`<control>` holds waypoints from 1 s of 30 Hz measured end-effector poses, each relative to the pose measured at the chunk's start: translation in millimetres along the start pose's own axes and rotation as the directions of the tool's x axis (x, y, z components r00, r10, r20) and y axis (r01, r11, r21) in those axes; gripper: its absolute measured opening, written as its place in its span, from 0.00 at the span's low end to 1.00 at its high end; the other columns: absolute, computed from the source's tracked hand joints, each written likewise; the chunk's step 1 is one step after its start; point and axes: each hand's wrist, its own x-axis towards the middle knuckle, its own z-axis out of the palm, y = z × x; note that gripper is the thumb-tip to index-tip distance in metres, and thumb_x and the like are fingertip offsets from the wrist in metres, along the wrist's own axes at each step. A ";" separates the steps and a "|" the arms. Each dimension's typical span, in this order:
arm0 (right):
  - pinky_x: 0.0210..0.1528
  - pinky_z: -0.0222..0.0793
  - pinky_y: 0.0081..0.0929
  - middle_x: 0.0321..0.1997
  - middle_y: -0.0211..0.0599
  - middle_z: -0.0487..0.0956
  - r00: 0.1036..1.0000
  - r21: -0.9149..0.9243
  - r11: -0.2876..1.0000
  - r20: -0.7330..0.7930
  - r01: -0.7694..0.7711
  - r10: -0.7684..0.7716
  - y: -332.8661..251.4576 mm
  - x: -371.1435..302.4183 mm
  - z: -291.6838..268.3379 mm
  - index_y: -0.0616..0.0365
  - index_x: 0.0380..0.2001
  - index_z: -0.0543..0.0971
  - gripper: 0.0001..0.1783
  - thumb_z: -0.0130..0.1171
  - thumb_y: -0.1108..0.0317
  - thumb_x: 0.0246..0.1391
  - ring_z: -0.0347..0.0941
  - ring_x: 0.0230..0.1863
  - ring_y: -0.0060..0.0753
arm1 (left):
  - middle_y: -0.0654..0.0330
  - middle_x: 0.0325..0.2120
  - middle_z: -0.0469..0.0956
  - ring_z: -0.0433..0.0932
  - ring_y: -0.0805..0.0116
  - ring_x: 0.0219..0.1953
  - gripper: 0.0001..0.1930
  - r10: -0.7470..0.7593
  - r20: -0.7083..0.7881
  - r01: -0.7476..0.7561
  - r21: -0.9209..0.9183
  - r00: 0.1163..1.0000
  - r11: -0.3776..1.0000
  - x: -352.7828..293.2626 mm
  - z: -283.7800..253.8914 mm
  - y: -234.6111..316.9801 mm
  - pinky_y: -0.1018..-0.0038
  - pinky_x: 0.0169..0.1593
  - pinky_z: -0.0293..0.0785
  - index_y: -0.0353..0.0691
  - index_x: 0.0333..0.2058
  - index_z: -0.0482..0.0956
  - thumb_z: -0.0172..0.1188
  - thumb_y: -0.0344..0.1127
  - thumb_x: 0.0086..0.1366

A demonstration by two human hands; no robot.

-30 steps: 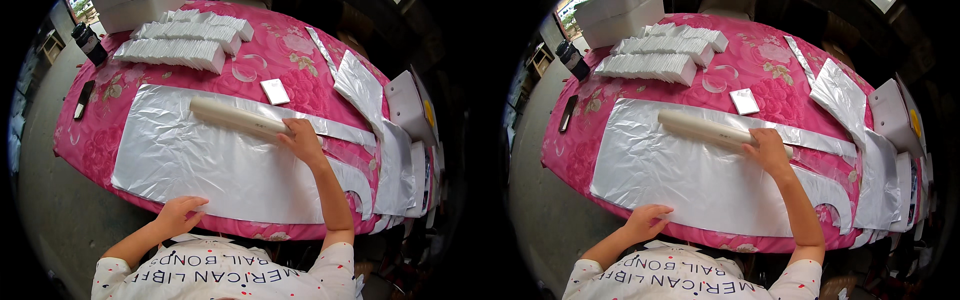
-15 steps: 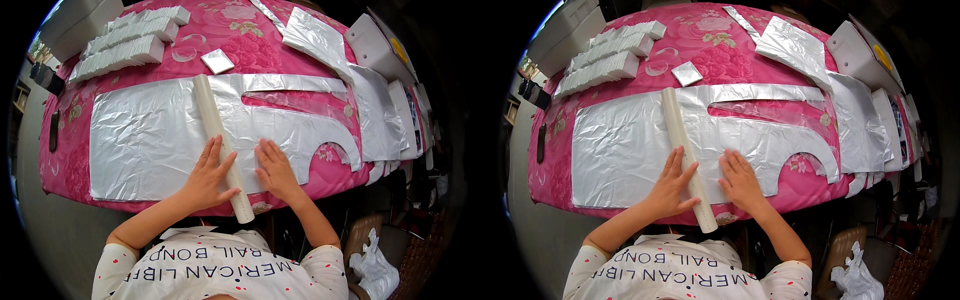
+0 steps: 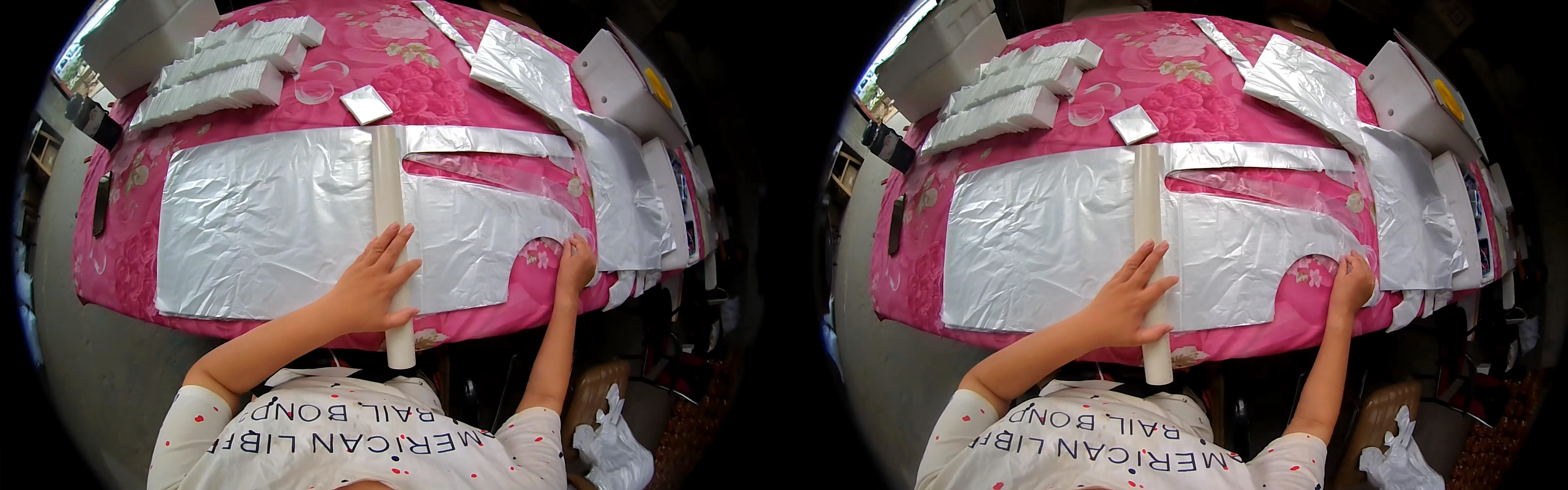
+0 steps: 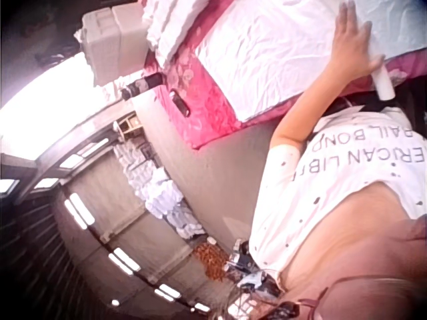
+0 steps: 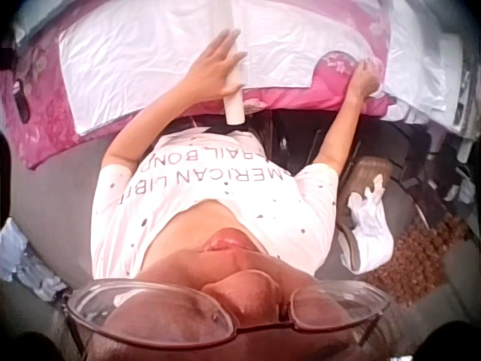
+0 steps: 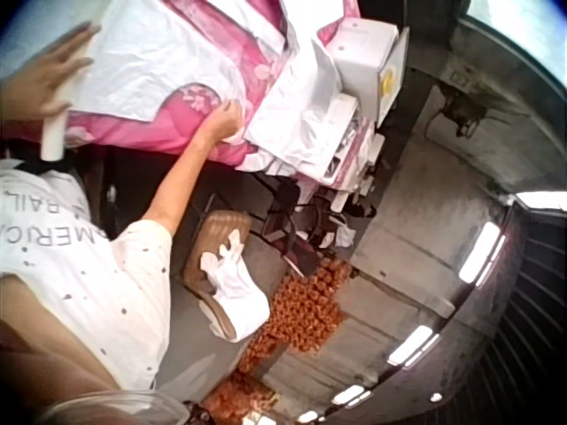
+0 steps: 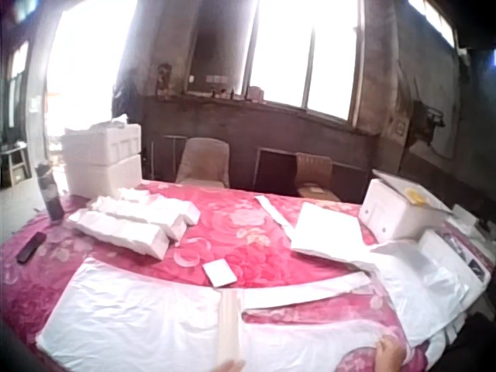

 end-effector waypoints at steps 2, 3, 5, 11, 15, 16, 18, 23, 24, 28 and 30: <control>0.45 0.67 0.35 0.37 0.41 0.79 0.997 0.057 0.997 -0.048 0.057 -0.054 -30.7 0.1 -17.1 0.62 0.26 0.77 0.06 0.60 0.72 0.44 0.74 0.39 0.43 | 0.42 0.63 0.45 0.41 0.43 0.66 0.32 0.007 -0.004 -0.007 0.010 1.000 1.000 1.7 -0.1 0.8 0.57 0.64 0.48 0.37 0.50 0.69 0.61 0.49 0.47; 0.43 0.67 0.34 0.35 0.40 0.79 0.994 0.130 0.987 -0.067 0.092 -0.084 -50.6 -1.2 -24.0 0.62 0.25 0.77 0.06 0.62 0.72 0.42 0.74 0.37 0.42 | 0.42 0.63 0.45 0.41 0.43 0.65 0.32 0.009 -0.008 -0.009 0.011 1.000 1.000 2.2 -0.1 1.7 0.57 0.64 0.48 0.37 0.50 0.69 0.61 0.48 0.47; 0.37 0.68 0.30 0.32 0.38 0.79 0.995 0.382 0.920 -0.013 0.093 -0.095 -100.2 -13.0 -33.3 0.61 0.24 0.75 0.06 0.63 0.75 0.40 0.74 0.32 0.37 | 0.43 0.62 0.48 0.45 0.45 0.64 0.31 -0.004 -0.056 -0.001 -0.106 0.998 0.994 1.2 -3.0 3.1 0.58 0.63 0.50 0.37 0.51 0.68 0.62 0.44 0.49; 0.30 0.70 0.27 0.31 0.39 0.78 0.747 0.894 0.437 0.359 -0.103 -0.559 -246.4 -77.2 -71.5 0.62 0.31 0.75 0.10 0.62 0.74 0.42 0.74 0.28 0.34 | 0.52 0.45 0.71 0.72 0.64 0.45 0.19 -0.455 0.248 0.308 -0.950 0.855 0.060 -0.7 -14.1 7.3 0.69 0.48 0.69 0.33 0.48 0.69 0.58 0.33 0.58; 0.32 0.70 0.31 0.32 0.40 0.77 0.682 0.939 0.331 0.181 0.095 -0.709 -262.7 -87.9 -84.3 0.60 0.32 0.76 0.12 0.64 0.69 0.43 0.74 0.31 0.39 | 0.59 0.26 0.77 0.76 0.72 0.26 0.10 -0.584 0.406 0.514 -0.857 0.703 0.022 -39.7 -60.6 -53.5 0.76 0.32 0.73 0.31 0.37 0.74 0.58 0.31 0.59; 0.32 0.70 0.31 0.32 0.39 0.77 0.691 0.916 0.379 0.187 0.135 -0.698 -257.2 -91.2 -84.5 0.59 0.32 0.76 0.12 0.64 0.68 0.43 0.74 0.32 0.39 | 0.59 0.27 0.78 0.76 0.73 0.27 0.10 -0.606 0.401 0.547 -0.835 0.687 0.067 -60.2 -75.4 -76.8 0.78 0.33 0.72 0.32 0.37 0.74 0.58 0.31 0.58; 0.30 0.68 0.32 0.29 0.37 0.77 0.718 0.806 0.561 0.278 0.187 -0.639 -245.7 -96.9 -90.8 0.59 0.27 0.74 0.15 0.65 0.61 0.42 0.73 0.31 0.39 | 0.60 0.29 0.78 0.76 0.75 0.29 0.10 -0.664 0.385 0.615 -0.775 0.641 0.145 -107.9 -110.0 -118.5 0.79 0.34 0.71 0.33 0.36 0.75 0.58 0.31 0.57; 0.25 0.67 0.33 0.21 0.41 0.75 0.611 0.428 0.897 0.683 0.112 -0.402 -230.7 -113.4 -93.1 0.61 0.23 0.73 0.29 0.63 0.41 0.39 0.73 0.24 0.40 | 0.56 0.32 0.78 0.77 0.67 0.34 0.11 -0.833 0.017 0.805 -0.270 0.553 0.528 -166.7 -169.0 -135.7 0.74 0.38 0.72 0.30 0.37 0.74 0.56 0.26 0.54; 0.24 0.67 0.34 0.19 0.42 0.75 0.546 0.404 0.913 0.753 0.055 -0.366 -228.3 -119.2 -91.6 0.62 0.23 0.74 0.30 0.62 0.40 0.39 0.73 0.22 0.41 | 0.54 0.33 0.78 0.77 0.64 0.36 0.12 -0.796 -0.089 0.793 -0.077 0.599 0.605 -166.7 -175.4 -131.6 0.73 0.40 0.72 0.30 0.38 0.74 0.56 0.25 0.54; 0.27 0.70 0.38 0.18 0.48 0.76 0.451 0.393 0.903 0.847 -0.173 -0.282 -228.0 -126.0 -87.9 0.66 0.26 0.76 0.29 0.60 0.44 0.43 0.74 0.21 0.49 | 0.50 0.43 0.73 0.72 0.51 0.46 0.17 -0.414 -0.337 0.529 0.427 0.845 0.733 -115.0 -151.6 -87.7 0.65 0.49 0.68 0.33 0.43 0.72 0.55 0.22 0.52; 0.29 0.70 0.37 0.20 0.50 0.76 0.410 0.373 0.893 0.877 -0.254 -0.250 -227.9 -124.0 -89.4 0.66 0.27 0.77 0.28 0.59 0.46 0.44 0.75 0.23 0.50 | 0.50 0.46 0.72 0.70 0.50 0.49 0.19 -0.317 -0.341 0.377 0.123 0.885 0.918 -71.3 -120.2 -54.6 0.65 0.53 0.66 0.35 0.46 0.71 0.54 0.21 0.52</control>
